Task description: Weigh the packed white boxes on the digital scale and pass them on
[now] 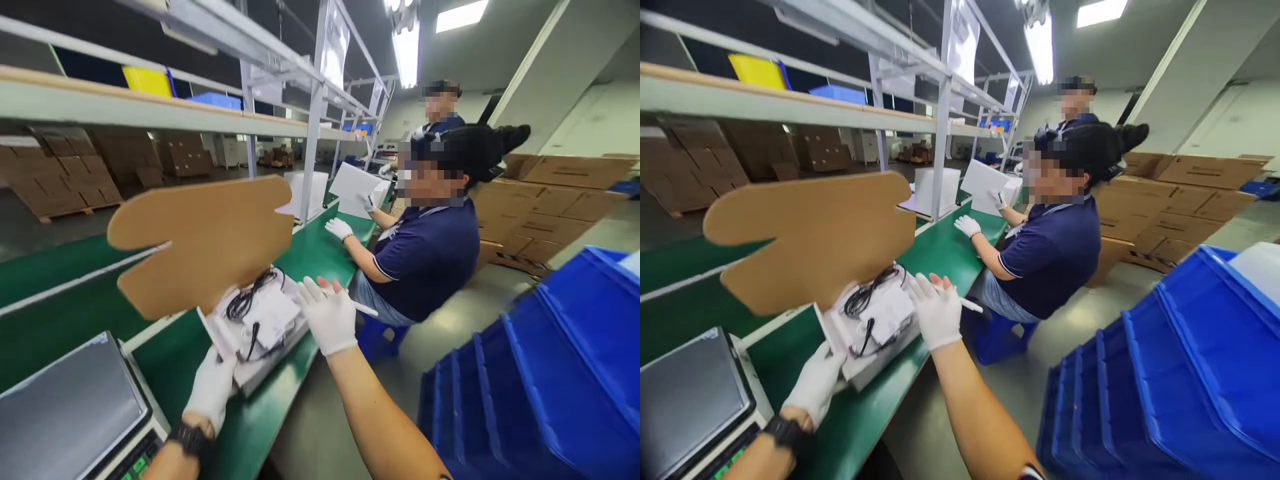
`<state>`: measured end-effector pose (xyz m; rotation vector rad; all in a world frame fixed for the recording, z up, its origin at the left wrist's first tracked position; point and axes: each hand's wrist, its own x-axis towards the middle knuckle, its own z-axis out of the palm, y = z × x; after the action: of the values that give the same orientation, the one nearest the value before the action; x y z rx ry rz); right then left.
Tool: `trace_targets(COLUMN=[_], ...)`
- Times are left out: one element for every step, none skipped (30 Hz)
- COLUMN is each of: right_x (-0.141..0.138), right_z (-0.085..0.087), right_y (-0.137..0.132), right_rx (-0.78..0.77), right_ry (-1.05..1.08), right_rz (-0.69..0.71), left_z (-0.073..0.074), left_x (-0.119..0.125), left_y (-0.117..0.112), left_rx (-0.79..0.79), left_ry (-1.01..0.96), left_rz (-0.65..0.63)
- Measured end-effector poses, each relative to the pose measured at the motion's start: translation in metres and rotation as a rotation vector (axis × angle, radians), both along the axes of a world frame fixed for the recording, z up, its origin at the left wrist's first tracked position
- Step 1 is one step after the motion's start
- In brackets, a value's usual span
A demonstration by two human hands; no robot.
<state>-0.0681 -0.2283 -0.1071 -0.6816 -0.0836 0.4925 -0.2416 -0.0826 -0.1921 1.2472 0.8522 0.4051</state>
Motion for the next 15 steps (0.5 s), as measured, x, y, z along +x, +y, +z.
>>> trace_targets(right_x=[-0.005, -0.009, -0.013, -0.018, -0.022, -0.027, -0.033, -0.041, -0.049, -0.058, -0.067, -0.076, -0.085, -0.092, -0.098], right_z=[0.007, 0.014, 0.019, 0.023, 0.025, 0.027, 0.027, 0.027, 0.026, 0.025, 0.024, 0.023, 0.023, 0.022, 0.02], right_y=[0.0, 0.001, 0.002, 0.005, 0.008, 0.013, 0.018, 0.024, 0.031, 0.039, 0.047, 0.055, 0.063, 0.069, 0.074], right_rx=[0.103, 0.194, 0.254, 0.296, 0.326, 0.347, 0.36, 0.366, 0.366, 0.355, 0.331, 0.293, 0.245, 0.192, 0.14], right_ry=[0.093, 0.168, 0.212, 0.234, 0.243, 0.247, 0.254, 0.26, 0.264, 0.26, 0.246, 0.221, 0.194, 0.172, 0.16], right_rz=[0.085, 0.144, 0.172, 0.189, 0.204, 0.223, 0.247, 0.275, 0.31, 0.35, 0.393, 0.428, 0.452, 0.458, 0.445], left_z=[0.014, 0.028, 0.041, 0.053, 0.064, 0.073, 0.08, 0.087, 0.092, 0.097, 0.1, 0.104, 0.107, 0.11, 0.114], left_x=[0.011, 0.02, 0.026, 0.027, 0.025, 0.019, 0.011, 0.002, -0.007, -0.016, -0.024, -0.031, -0.04, -0.051, -0.064], left_y=[-0.005, -0.011, -0.016, -0.022, -0.029, -0.038, -0.047, -0.058, -0.068, -0.076, -0.082, -0.084, -0.082, -0.076, -0.067], left_rx=[-0.074, -0.121, -0.139, -0.158, -0.174, -0.198, -0.233, -0.273, -0.304, -0.312, -0.292, -0.235, -0.129, 0.021, 0.195], left_ry=[-0.053, -0.114, -0.164, -0.212, -0.252, -0.281, -0.301, -0.311, -0.304, -0.28, -0.251, -0.22, -0.184, -0.134, -0.068], left_rz=[-0.003, 0.002, -0.004, -0.03, -0.08, -0.167, -0.293, -0.46, -0.646, -0.822, -0.947, -0.991, -0.935, -0.794, -0.603])
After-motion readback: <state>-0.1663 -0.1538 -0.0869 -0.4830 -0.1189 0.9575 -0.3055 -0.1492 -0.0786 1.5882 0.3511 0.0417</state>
